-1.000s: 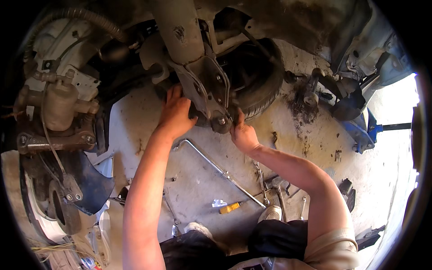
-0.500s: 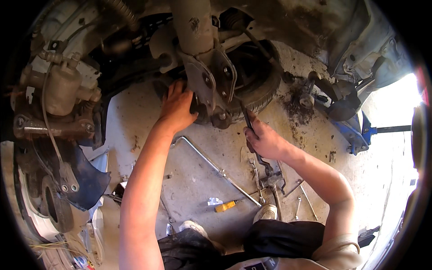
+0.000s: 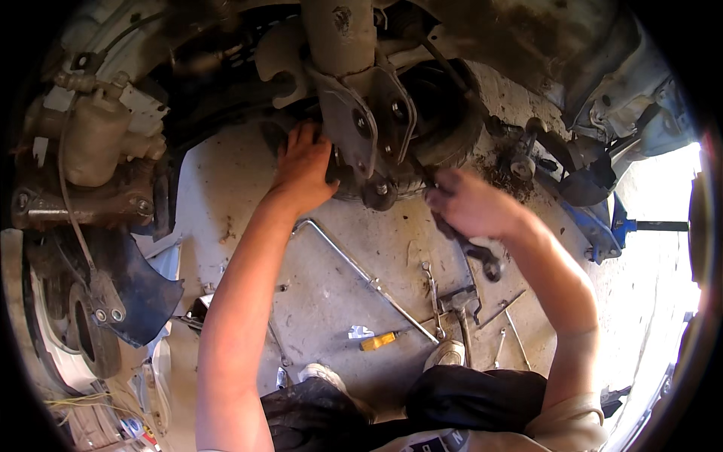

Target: The person works on the front suspension of a white car in a garage. They use a wrench to loosen bolts on the suspension assembly, retrieve a hammer from a tool cabinet, and then use the hammer to strike the wrench and the suspension components to loosen them further.

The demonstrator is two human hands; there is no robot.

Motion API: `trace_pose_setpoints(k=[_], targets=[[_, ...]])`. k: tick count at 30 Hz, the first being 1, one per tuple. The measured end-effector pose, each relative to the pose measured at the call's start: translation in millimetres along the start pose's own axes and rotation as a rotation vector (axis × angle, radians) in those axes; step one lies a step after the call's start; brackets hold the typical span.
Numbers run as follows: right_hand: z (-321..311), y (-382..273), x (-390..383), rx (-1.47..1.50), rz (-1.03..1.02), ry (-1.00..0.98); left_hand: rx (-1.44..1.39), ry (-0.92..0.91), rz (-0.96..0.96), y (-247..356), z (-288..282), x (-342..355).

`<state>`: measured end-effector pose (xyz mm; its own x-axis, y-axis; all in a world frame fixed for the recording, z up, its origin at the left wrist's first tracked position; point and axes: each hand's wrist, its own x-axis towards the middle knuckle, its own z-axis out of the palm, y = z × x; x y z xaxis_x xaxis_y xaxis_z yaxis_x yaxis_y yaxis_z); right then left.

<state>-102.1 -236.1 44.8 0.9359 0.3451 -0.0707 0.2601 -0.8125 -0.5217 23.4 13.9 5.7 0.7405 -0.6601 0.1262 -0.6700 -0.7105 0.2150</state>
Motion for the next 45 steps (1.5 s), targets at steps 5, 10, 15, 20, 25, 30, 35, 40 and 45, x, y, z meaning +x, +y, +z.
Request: trace_pose_setpoints(k=[5,10,15,20,25,30,35,40,45], targets=[[24,-23,-7,0.177,0.257,0.058,0.013,-0.005,-0.012,4,-7,-5],[132,25,-2,0.104,0.195,0.261,-0.031,0.014,0.000,5,-5,-4],[170,49,43,0.110,0.222,0.410,-0.012,0.004,0.013,0,-6,-2],[174,53,23,0.385,0.354,0.515,-0.015,0.026,0.021,-4,-5,-2],[114,26,-10,0.537,0.339,0.205,-0.062,0.023,0.008,-2,-5,-4],[33,-33,-19,0.648,0.451,-0.011,-0.027,0.022,-0.017,2,-6,-4],[-13,-33,-2,0.647,0.583,-0.205,-0.015,0.025,-0.020,3,-7,-5],[-26,-33,7,0.577,0.521,-0.217,-0.005,-0.008,-0.041,6,-10,-3],[67,-7,-7,0.007,-0.031,0.305,-0.062,0.011,-0.028,2,-8,-8]])
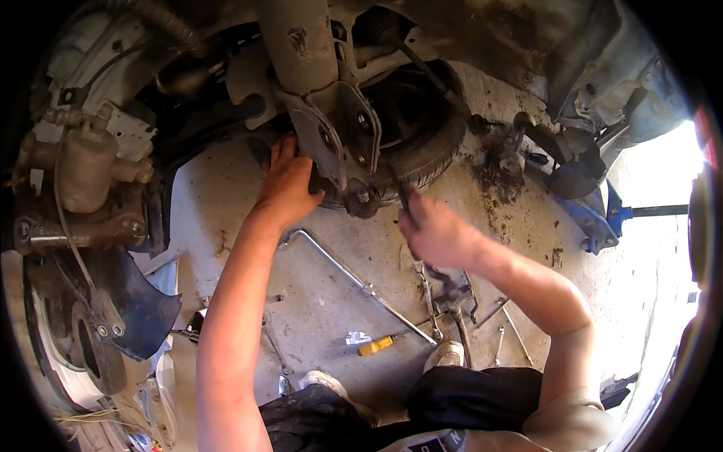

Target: The person works on the front suspension of a white car in a garage. They use a wrench to loosen bolts on the suspension assembly, retrieve a hammer from a tool cabinet, and then use the hammer to strike the wrench and the suspension components to loosen them further.

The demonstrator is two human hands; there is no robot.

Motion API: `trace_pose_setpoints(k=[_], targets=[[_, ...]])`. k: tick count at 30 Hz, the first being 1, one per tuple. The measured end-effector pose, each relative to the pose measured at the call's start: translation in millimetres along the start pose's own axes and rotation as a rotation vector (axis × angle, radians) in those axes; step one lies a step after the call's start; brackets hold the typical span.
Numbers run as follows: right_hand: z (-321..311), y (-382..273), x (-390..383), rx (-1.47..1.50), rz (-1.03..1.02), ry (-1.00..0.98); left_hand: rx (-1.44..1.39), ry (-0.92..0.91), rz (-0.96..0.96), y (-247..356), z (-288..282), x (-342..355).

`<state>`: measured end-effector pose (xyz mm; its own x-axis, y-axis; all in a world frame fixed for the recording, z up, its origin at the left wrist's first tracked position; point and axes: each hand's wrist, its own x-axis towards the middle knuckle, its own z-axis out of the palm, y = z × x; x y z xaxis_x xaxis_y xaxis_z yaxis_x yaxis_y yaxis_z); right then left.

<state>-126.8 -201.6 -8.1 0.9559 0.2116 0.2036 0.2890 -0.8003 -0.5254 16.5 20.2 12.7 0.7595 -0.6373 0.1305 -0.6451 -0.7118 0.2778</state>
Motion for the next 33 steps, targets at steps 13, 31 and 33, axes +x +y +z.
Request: trace_pose_setpoints(k=[13,31,33], targets=[[92,36,-8,0.256,0.331,0.163,0.025,-0.015,0.018,3,-3,4],[-79,-17,35,0.324,0.513,-0.420,0.068,-0.028,-0.002,8,-4,5],[-81,-11,39,0.193,0.271,-0.535,0.036,-0.021,-0.010,5,-2,4]])
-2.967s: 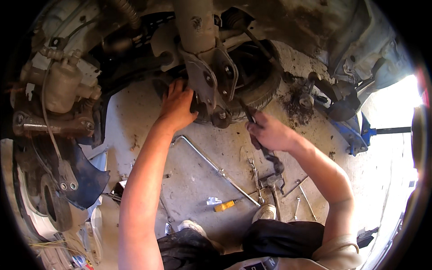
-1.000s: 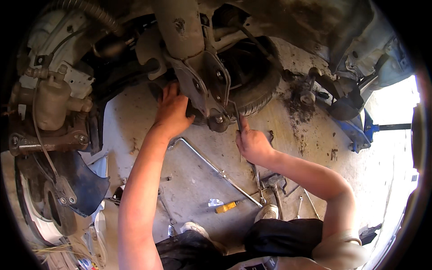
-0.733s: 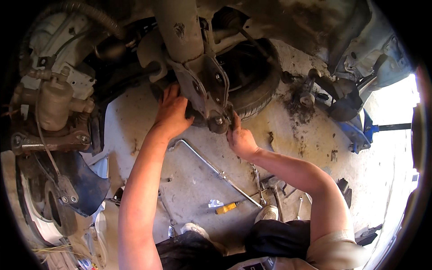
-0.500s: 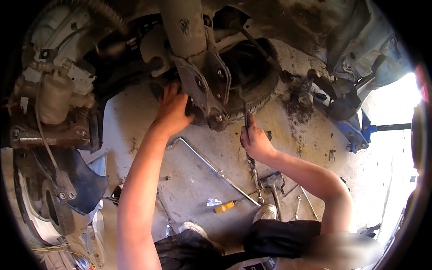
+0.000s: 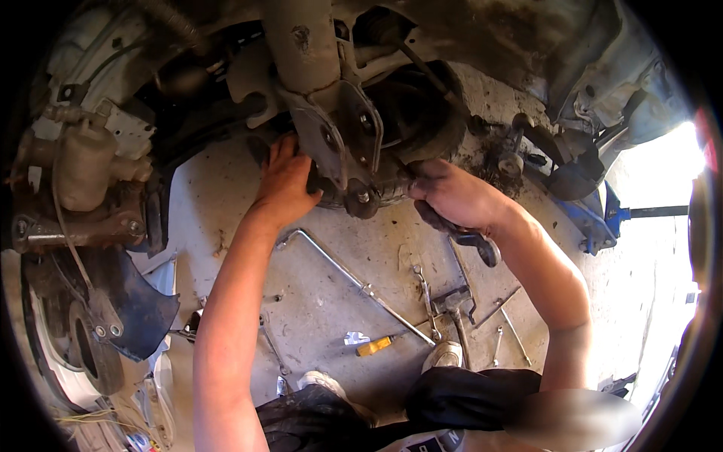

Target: The person works on the front suspension of a white car in a garage. They use a wrench to loosen bolts on the suspension assembly, retrieve a hammer from a tool cabinet, and then use the hammer to strike the wrench and the suspension components to loosen them further.

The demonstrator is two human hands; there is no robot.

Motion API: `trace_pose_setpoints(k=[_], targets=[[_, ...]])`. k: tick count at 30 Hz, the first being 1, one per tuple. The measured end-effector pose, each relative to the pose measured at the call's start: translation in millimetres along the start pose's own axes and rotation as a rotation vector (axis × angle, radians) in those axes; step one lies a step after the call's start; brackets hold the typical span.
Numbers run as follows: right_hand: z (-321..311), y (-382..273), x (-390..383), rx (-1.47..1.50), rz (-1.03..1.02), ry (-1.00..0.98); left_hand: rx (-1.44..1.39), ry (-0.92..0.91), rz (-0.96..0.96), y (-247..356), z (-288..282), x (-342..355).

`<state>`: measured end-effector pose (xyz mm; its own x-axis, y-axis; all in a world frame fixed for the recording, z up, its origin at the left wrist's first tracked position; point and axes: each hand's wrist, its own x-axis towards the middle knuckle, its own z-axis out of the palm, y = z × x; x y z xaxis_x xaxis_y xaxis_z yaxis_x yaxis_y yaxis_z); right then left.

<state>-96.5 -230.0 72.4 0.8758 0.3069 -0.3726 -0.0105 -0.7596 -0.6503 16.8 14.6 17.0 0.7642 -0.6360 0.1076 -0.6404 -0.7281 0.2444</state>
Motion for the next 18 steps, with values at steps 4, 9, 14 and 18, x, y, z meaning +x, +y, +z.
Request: trace_pose_setpoints(k=[4,9,14,18], targets=[[34,21,-5,-0.238,-0.140,0.211,-0.020,0.021,0.055,-3,5,3],[3,-1,-3,0.331,0.295,0.059,-0.029,0.040,0.066,-10,5,-1],[-19,-8,-1,0.593,0.348,0.055,0.008,0.028,0.071,-11,8,1],[-28,15,14,0.294,0.045,0.090,-0.014,0.014,0.040,-3,1,0]])
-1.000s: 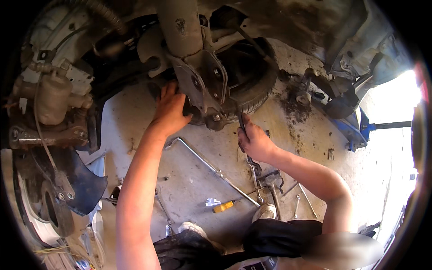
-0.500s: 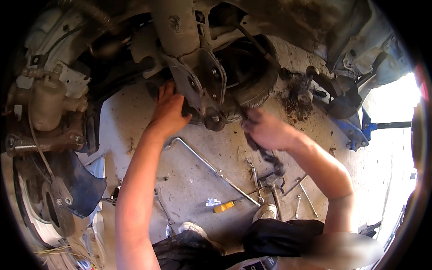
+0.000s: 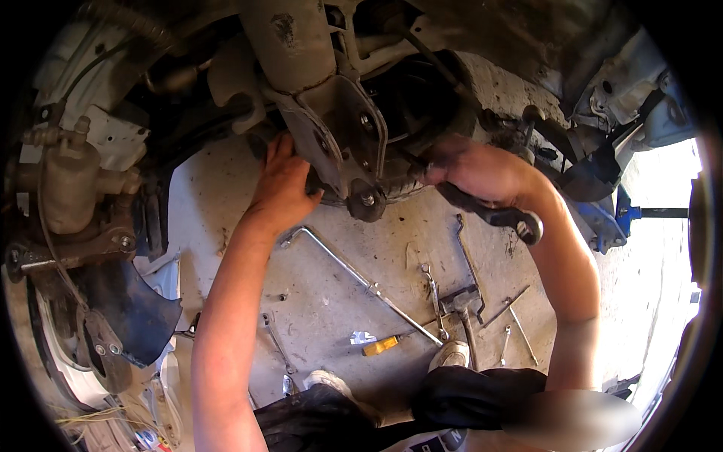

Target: The person works on the front suspension of a white car in a garage. They use a wrench to loosen bolts on the suspension assembly, retrieve a hammer from a tool cabinet, and then use the hammer to strike the wrench and the suspension components to loosen them further.

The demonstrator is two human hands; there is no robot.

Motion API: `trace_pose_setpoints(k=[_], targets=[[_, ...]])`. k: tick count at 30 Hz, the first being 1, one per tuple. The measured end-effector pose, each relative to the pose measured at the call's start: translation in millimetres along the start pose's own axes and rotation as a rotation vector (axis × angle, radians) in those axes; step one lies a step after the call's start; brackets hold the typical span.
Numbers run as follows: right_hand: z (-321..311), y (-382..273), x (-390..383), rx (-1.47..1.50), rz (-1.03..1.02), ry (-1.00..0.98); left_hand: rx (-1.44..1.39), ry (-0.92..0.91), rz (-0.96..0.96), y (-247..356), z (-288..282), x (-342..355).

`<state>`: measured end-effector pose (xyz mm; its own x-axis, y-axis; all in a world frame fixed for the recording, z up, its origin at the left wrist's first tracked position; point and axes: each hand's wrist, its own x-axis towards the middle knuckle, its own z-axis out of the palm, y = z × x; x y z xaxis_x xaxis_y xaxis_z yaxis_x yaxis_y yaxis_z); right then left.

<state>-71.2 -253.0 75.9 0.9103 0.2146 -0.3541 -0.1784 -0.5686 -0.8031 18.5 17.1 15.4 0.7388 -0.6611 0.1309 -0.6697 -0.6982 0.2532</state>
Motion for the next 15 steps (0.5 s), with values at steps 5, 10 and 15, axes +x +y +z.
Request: trace_pose_setpoints(k=[5,10,15], targets=[[-7,-30,4,-0.080,0.213,0.026,0.012,-0.024,-0.017,2,-2,1],[18,-28,-6,-0.432,-0.009,0.016,0.011,-0.023,-0.025,2,-1,1],[77,23,-14,-0.630,-0.252,0.296,0.021,0.024,-0.011,0,1,-1]])
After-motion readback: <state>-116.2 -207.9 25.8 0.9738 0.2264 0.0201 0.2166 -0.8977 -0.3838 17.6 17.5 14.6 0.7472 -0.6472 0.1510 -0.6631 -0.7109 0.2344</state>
